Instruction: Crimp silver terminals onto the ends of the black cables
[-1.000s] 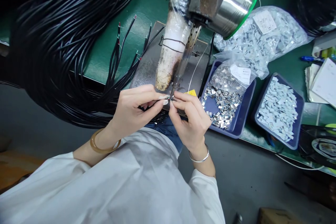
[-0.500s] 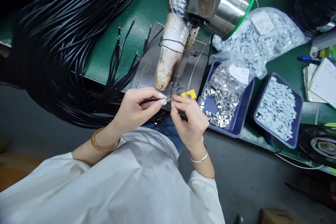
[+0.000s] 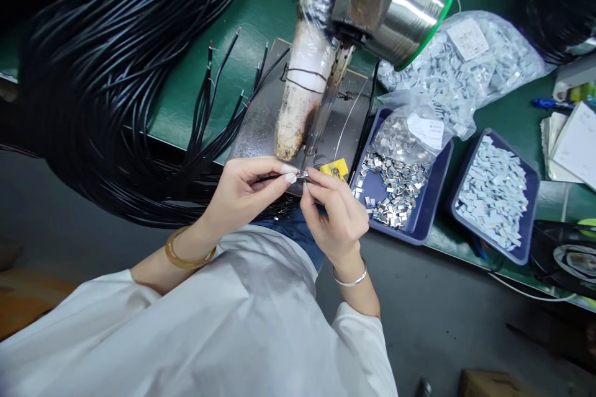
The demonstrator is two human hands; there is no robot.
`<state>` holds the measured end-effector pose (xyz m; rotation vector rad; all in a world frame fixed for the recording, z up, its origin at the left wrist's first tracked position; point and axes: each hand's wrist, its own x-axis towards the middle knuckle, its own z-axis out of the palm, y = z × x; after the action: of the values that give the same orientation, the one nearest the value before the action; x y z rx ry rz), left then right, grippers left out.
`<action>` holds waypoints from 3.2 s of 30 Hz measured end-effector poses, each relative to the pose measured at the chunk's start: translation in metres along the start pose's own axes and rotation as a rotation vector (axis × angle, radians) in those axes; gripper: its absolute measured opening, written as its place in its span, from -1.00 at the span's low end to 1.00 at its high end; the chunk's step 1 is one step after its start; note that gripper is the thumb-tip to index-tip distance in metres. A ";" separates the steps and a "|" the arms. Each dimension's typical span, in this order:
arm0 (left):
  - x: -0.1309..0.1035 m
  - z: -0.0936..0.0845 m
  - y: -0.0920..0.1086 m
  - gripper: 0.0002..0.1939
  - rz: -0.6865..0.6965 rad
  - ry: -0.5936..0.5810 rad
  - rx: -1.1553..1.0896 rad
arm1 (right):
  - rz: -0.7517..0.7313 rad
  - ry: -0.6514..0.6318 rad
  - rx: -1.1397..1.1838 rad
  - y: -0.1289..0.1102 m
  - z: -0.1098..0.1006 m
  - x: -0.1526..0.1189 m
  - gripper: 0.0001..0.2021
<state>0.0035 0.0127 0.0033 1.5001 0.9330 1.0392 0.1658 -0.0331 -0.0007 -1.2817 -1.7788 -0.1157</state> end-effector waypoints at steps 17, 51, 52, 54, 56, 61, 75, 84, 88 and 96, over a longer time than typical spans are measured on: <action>-0.002 -0.004 0.002 -0.86 0.190 0.045 0.253 | -0.139 -0.025 -0.109 -0.004 -0.002 -0.002 -0.78; -0.002 -0.002 -0.001 -0.84 0.247 0.049 0.294 | -0.025 0.044 -0.075 -0.003 0.005 -0.006 -0.75; -0.002 -0.002 0.000 -0.84 0.270 0.057 0.318 | -0.037 0.047 -0.081 -0.003 0.005 -0.005 -0.75; -0.001 -0.001 0.001 -0.84 0.297 0.070 0.339 | -0.051 0.058 -0.086 -0.002 0.005 -0.005 -0.74; -0.001 0.000 0.003 -0.83 0.306 0.081 0.344 | -0.050 0.065 -0.086 -0.001 0.006 -0.004 -0.73; 0.000 0.001 0.005 -0.82 0.330 0.090 0.359 | -0.041 0.068 -0.093 -0.002 0.006 -0.004 -0.69; -0.003 -0.004 0.003 -0.81 0.312 0.051 0.414 | -0.098 -0.002 -0.121 -0.002 0.002 -0.005 -0.78; 0.000 -0.002 0.008 -0.83 0.373 0.066 0.393 | -0.089 0.030 -0.127 -0.004 0.000 -0.001 -0.80; -0.001 -0.003 0.009 -0.83 0.371 0.072 0.395 | -0.086 0.024 -0.127 -0.006 -0.001 -0.001 -0.80; -0.003 -0.002 0.004 -0.85 0.369 0.067 0.394 | -0.077 0.004 -0.092 -0.005 -0.001 -0.005 -0.79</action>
<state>0.0008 0.0098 0.0072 2.0313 0.9685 1.2210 0.1626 -0.0391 -0.0017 -1.2766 -1.8383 -0.2459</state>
